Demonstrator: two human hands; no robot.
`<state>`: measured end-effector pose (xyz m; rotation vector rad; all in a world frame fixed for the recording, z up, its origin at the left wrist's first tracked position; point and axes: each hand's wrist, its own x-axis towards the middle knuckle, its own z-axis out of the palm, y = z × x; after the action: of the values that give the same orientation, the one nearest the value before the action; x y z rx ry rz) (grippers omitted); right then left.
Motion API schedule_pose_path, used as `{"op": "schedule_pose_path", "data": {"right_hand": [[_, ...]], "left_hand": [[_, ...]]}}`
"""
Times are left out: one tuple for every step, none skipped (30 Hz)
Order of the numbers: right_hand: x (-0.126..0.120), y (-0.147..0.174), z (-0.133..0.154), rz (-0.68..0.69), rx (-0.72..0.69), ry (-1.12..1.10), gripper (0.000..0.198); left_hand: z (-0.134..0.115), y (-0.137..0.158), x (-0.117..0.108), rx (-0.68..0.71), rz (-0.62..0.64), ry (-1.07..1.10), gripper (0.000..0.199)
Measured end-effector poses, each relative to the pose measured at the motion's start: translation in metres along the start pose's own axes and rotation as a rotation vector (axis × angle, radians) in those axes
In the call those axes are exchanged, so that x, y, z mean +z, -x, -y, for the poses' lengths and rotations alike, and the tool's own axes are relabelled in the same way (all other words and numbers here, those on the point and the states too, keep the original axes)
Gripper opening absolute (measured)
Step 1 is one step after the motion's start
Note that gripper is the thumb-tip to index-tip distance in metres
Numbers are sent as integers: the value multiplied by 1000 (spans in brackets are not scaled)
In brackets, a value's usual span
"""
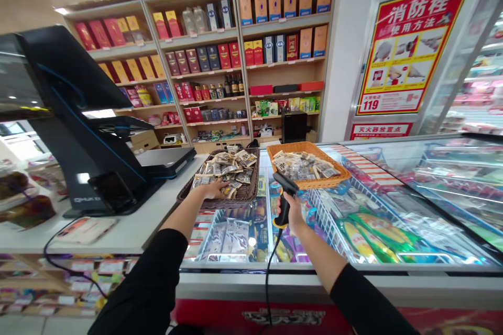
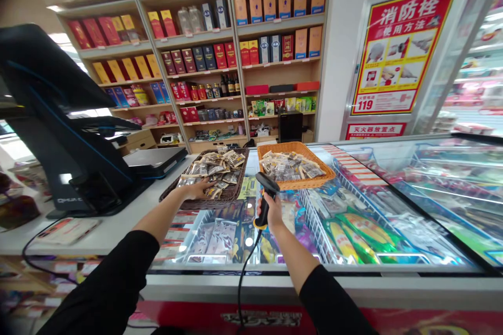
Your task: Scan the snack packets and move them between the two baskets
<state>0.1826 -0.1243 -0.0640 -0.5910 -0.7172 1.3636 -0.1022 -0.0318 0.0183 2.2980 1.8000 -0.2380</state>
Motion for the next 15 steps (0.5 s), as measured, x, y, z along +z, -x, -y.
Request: {"op": "schedule_pose_path", "data": {"right_hand": [[0,0,0,-3,8,-13,39],[1,0,0,-7,12,-22,39],[1,0,-1,-7,12,-27,38],[2,0,-2,-3,12,-29,38],[2,0,-2,1,13,-30,37],[2,0,-3,7,14,-31,36],[2,0,-3,16,15,-30,35],[2,0,-3,27,16,-27,35],[1,0,-3,36,17,-23,35],[1,1,-3,43,19,-18,35],[1,1,-2,46,20,-12,36],[1,1,-2,44,23,-7,36],[1,1,-1,37,27,-3,37],[1,1,0,28,31,0,38],[1,2,1,22,36,2,38]], "left_hand": [[0,-1,1,24,-11,23,88],[-1,-1,2,54,-43,56,90],[-1,-1,3,82,-95,103,92],[-1,0,4,101,-161,166,95],[-1,1,5,109,-239,245,96],[-1,2,5,97,-323,333,94],[-1,3,6,61,-401,416,89],[0,4,6,5,-472,485,82],[1,5,7,-58,-529,534,72],[1,7,7,-112,-560,555,63],[1,9,6,-138,-557,552,55],[0,10,6,-127,-518,531,51],[-2,11,6,-88,-459,497,48],[-5,11,5,-33,-395,453,47],[-8,12,5,18,-336,402,49]]}}
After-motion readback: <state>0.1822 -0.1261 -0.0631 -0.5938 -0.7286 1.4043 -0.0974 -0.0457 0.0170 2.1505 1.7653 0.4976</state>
